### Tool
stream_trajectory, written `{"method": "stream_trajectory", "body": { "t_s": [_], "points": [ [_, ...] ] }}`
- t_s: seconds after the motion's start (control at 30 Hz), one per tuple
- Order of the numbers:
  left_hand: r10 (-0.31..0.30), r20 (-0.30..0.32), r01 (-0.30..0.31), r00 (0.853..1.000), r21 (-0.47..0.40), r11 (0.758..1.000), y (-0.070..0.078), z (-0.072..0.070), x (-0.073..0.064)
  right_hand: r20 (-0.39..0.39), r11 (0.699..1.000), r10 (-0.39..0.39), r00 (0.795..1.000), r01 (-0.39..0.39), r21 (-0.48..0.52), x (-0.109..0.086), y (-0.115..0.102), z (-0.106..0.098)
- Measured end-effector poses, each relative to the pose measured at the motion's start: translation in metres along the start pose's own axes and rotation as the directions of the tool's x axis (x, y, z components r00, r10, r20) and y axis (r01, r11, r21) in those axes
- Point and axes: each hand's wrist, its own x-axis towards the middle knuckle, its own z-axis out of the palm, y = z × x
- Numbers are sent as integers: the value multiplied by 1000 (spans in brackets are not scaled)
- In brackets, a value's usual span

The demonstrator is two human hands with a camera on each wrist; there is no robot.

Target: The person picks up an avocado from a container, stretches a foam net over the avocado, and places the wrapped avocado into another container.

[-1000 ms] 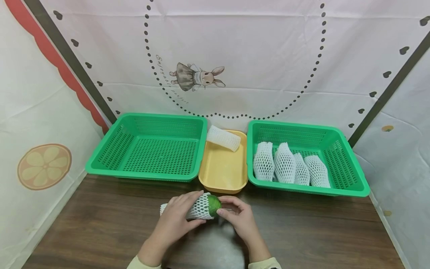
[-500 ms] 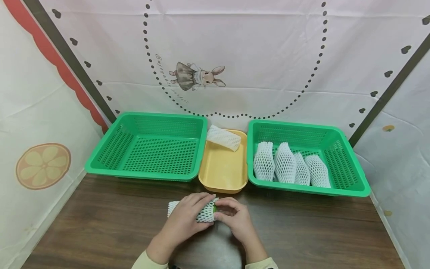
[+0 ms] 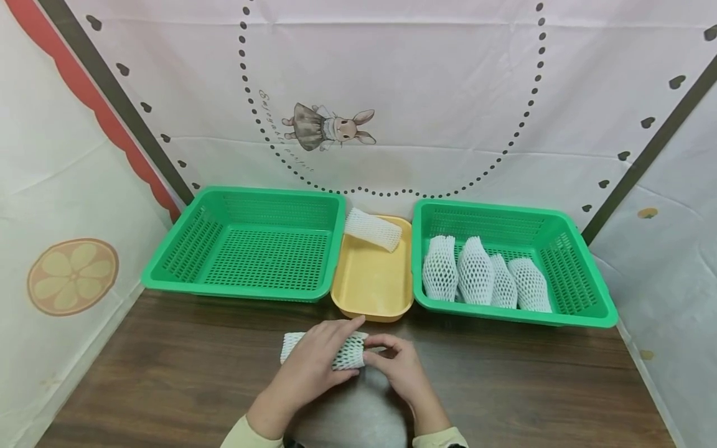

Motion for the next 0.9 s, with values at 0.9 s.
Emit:
{"method": "stream_trajectory", "body": {
  "t_s": [0.9],
  "points": [
    [138,35,-143,990,183,973,28,1,9,214,914,11,977,-97,395,-5,2,10]
  ]
}}
